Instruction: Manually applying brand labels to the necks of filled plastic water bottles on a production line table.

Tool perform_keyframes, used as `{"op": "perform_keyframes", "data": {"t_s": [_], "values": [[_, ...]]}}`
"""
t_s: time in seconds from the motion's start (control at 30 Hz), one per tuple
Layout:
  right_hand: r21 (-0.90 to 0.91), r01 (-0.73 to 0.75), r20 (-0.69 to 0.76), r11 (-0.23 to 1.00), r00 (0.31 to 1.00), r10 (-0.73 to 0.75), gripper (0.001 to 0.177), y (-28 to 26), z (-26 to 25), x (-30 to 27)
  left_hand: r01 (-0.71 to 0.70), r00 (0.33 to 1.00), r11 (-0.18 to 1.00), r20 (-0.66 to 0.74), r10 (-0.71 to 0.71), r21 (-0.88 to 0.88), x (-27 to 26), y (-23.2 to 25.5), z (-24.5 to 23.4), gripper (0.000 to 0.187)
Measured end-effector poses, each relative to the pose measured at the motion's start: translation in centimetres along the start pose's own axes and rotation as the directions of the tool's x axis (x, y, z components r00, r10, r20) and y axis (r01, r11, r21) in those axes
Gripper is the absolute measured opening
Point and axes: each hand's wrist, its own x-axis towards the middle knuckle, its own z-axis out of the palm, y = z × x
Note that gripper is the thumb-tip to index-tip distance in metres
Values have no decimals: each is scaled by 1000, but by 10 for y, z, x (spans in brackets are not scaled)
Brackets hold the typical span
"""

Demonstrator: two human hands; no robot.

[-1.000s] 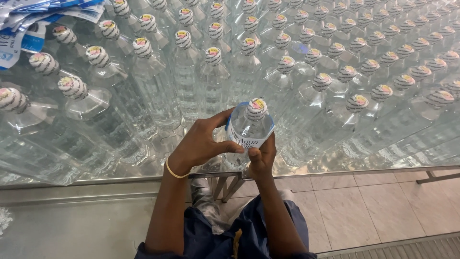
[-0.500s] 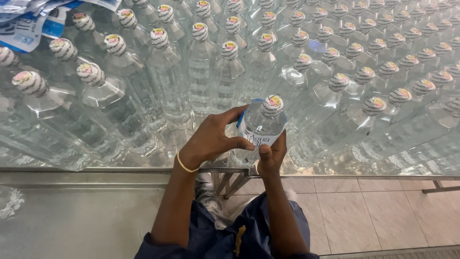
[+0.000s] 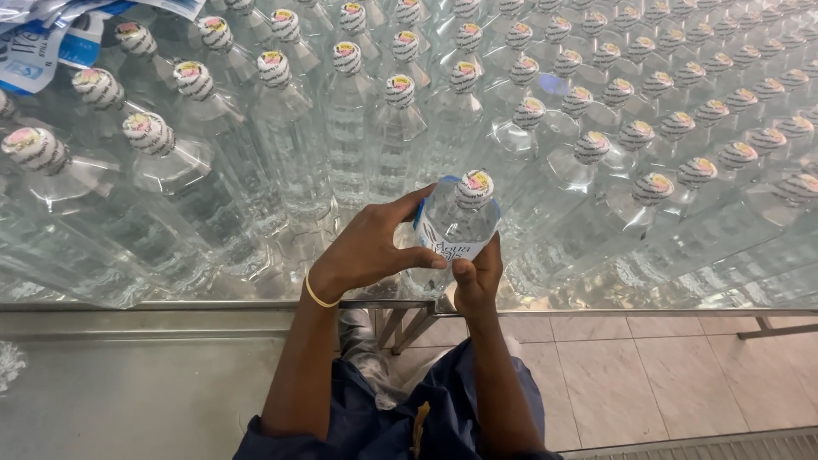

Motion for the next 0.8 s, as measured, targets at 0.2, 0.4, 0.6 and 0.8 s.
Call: {"op": "perform_keyframes", "data": {"t_s": [0.2, 0.4, 0.6, 0.8], "values": [[14, -16, 16, 1000, 1000, 16, 84, -1, -3, -1, -7, 1000, 1000, 2, 7, -29, 0, 0, 3, 110], [99, -68, 19, 993, 998, 67, 108, -27, 6, 12, -26, 1000, 999, 15, 27, -21, 0, 4, 2, 108], [38, -143, 14, 989, 990, 142, 112, -31, 1, 18, -2, 1000, 1000, 18, 2, 1, 4, -4, 4, 112], [-11, -144, 10, 990, 990, 144, 100, -15, 1, 11, 14, 1000, 1000, 8, -14, -4, 3, -3, 5, 111]]}}
